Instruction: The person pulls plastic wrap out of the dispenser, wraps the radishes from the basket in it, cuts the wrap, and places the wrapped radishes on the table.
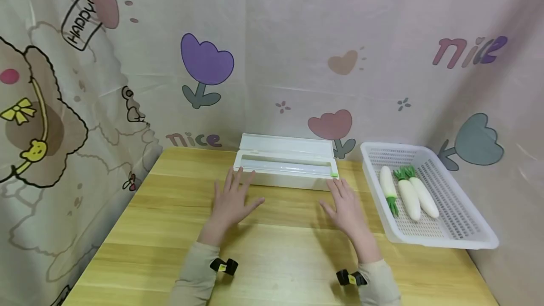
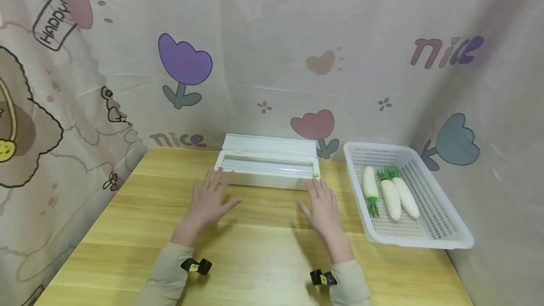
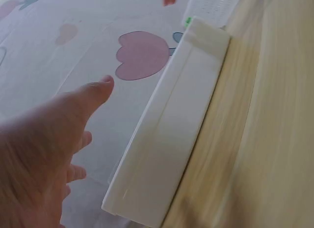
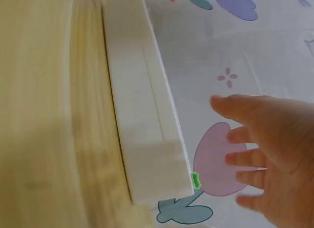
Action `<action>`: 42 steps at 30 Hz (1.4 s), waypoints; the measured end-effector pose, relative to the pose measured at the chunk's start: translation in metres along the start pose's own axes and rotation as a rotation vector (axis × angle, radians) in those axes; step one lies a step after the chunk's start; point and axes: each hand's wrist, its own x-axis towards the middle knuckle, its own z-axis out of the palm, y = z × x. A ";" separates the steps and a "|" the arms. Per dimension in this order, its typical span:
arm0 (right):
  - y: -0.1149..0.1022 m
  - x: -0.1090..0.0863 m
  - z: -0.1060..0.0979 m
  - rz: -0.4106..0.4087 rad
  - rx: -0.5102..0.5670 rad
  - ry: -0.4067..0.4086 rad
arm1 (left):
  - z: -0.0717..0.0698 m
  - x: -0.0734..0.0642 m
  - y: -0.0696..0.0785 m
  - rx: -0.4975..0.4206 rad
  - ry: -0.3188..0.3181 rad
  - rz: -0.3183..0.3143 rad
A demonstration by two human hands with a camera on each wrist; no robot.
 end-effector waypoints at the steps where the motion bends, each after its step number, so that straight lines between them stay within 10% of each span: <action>1: 0.003 0.006 0.000 -0.039 0.003 0.045 | -0.001 0.004 -0.002 0.010 0.005 0.016; 7: 0.023 0.039 0.012 -0.191 0.016 0.218 | -0.004 0.031 -0.020 0.034 0.083 0.126; 16: 0.046 0.072 0.030 -0.161 0.003 0.182 | 0.005 0.063 -0.042 0.119 0.266 0.333; 30: 0.055 0.083 0.026 -0.063 -0.014 -0.002 | 0.014 0.082 -0.055 0.117 0.213 0.280; 42: 0.064 0.095 0.022 -0.092 0.044 -0.089 | 0.007 0.097 -0.052 -0.113 0.106 0.173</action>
